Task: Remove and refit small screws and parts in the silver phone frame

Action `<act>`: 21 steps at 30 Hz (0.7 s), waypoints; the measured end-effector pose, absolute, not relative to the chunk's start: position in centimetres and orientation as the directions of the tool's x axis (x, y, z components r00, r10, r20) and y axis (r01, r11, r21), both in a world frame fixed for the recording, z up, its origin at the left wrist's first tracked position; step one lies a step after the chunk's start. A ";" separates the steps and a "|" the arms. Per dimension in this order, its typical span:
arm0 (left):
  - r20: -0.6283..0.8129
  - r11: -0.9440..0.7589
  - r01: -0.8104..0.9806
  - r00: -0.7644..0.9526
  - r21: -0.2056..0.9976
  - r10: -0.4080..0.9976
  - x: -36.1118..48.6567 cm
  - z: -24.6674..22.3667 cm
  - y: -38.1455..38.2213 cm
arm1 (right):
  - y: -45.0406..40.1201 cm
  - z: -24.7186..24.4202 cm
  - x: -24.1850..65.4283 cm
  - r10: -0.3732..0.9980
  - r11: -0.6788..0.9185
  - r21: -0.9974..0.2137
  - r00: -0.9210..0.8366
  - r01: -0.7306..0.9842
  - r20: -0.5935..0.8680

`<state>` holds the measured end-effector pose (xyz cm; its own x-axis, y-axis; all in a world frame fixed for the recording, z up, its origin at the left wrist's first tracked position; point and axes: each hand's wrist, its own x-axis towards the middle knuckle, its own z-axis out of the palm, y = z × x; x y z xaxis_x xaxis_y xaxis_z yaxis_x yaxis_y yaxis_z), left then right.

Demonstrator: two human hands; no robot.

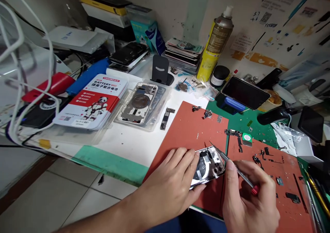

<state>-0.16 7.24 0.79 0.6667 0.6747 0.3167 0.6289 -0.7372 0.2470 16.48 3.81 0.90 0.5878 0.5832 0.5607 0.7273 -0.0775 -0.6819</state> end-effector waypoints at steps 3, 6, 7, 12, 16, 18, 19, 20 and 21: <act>0.324 -0.732 0.646 0.659 0.217 0.678 -0.1 0.4 7.1 | 4.8 0.6 17.3 0.719 -0.039 -0.678 0.492 0.734 0.491; 0.335 -0.736 0.655 0.663 0.174 0.669 -0.2 0.2 7.0 | 5.1 0.5 17.5 0.779 -0.061 -0.703 0.475 0.709 0.411; 0.340 -0.738 0.655 0.665 0.164 0.665 -0.2 0.1 6.9 | 5.1 0.5 17.4 0.781 -0.067 -0.711 0.480 0.699 0.398; 0.391 -0.754 0.630 0.656 0.187 0.645 -1.0 0.0 6.8 | 5.1 0.8 17.2 0.672 -0.135 -0.759 0.622 0.637 0.402; 0.419 -0.741 0.576 0.612 0.345 0.671 -2.0 0.1 6.8 | 5.1 0.4 17.8 0.656 -0.162 -0.778 0.655 0.607 0.375; 0.445 -0.702 0.545 0.543 0.458 0.712 -2.4 -0.2 6.8 | 5.2 0.3 18.0 0.666 -0.173 -0.770 0.649 0.614 0.368; 0.470 -0.683 0.523 0.495 0.510 0.731 -2.5 -0.4 6.9 | 5.2 0.3 18.0 0.666 -0.183 -0.767 0.652 0.615 0.364; 0.500 -0.668 0.497 0.443 0.554 0.744 -2.6 -0.5 6.9 | 5.2 0.3 17.9 0.662 -0.192 -0.770 0.659 0.608 0.356; 0.523 -0.655 0.471 0.395 0.590 0.755 -2.6 -0.7 6.9 | 5.1 0.4 17.8 0.654 -0.196 -0.784 0.674 0.589 0.343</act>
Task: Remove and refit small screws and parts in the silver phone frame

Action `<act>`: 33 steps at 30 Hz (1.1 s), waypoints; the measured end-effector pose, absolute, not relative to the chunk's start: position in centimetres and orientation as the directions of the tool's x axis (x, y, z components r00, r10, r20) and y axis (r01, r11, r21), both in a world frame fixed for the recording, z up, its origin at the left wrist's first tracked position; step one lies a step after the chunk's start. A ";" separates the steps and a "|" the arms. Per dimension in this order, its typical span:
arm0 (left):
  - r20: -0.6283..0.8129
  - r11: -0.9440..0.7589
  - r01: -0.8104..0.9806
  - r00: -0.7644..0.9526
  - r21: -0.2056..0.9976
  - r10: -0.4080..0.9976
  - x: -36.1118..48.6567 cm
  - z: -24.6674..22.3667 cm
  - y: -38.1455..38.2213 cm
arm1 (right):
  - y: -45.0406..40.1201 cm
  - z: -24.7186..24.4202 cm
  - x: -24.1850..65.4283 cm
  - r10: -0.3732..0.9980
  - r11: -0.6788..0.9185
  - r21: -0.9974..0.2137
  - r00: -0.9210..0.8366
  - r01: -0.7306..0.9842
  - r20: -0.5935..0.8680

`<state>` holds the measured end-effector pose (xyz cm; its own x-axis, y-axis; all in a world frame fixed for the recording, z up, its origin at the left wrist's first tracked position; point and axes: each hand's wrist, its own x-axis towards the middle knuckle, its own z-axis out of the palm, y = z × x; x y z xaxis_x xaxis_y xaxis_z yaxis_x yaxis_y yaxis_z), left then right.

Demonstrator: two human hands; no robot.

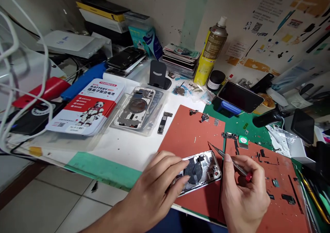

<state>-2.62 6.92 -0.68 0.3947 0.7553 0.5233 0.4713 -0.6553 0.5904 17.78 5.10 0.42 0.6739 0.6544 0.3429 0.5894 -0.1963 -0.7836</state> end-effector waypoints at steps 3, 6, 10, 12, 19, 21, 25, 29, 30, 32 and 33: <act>0.498 -0.588 0.438 0.311 0.681 0.809 -2.7 -0.7 7.2 | 4.5 0.8 17.5 0.619 -0.178 -0.889 0.750 0.422 0.233; 0.400 -0.498 0.436 0.301 0.749 0.866 -2.7 -0.3 7.6 | 3.3 0.7 18.0 0.698 -0.132 -0.986 0.716 0.102 -0.020; 0.395 -0.508 0.349 0.347 0.787 0.851 -3.0 -0.2 7.8 | 1.9 -0.3 19.5 0.818 -0.202 -0.958 0.503 -0.205 -0.280; 0.411 -0.530 0.313 0.373 0.788 0.832 -3.0 -0.3 7.8 | 1.5 -0.6 19.9 0.824 -0.235 -0.932 0.453 -0.275 -0.341; 0.425 -0.543 0.238 0.408 0.805 0.808 -2.9 -0.5 7.8 | 1.1 -0.8 20.0 0.795 -0.258 -0.905 0.457 -0.339 -0.398; 0.431 -0.553 0.234 0.419 0.800 0.800 -2.9 -0.4 7.8 | 1.0 -0.9 20.1 0.795 -0.259 -0.905 0.457 -0.336 -0.398; 0.428 -0.557 0.243 0.428 0.794 0.796 -3.0 -0.3 7.8 | 0.8 -1.0 20.1 0.793 -0.259 -0.914 0.471 -0.313 -0.386; 0.426 -0.568 0.265 0.441 0.779 0.790 -2.9 0.0 7.8 | 0.8 -0.8 20.0 0.790 -0.278 -0.926 0.488 -0.255 -0.372; 0.425 -0.567 0.271 0.439 0.778 0.792 -2.9 0.1 7.8 | 0.8 -0.8 20.0 0.792 -0.278 -0.933 0.495 -0.230 -0.358; 0.422 -0.566 0.277 0.439 0.776 0.793 -2.8 0.2 7.8 | 0.8 -0.7 19.8 0.792 -0.272 -0.944 0.514 -0.186 -0.329; 0.423 -0.569 0.278 0.442 0.774 0.791 -2.8 0.2 7.8 | 0.8 -0.6 19.8 0.789 -0.270 -0.947 0.524 -0.177 -0.323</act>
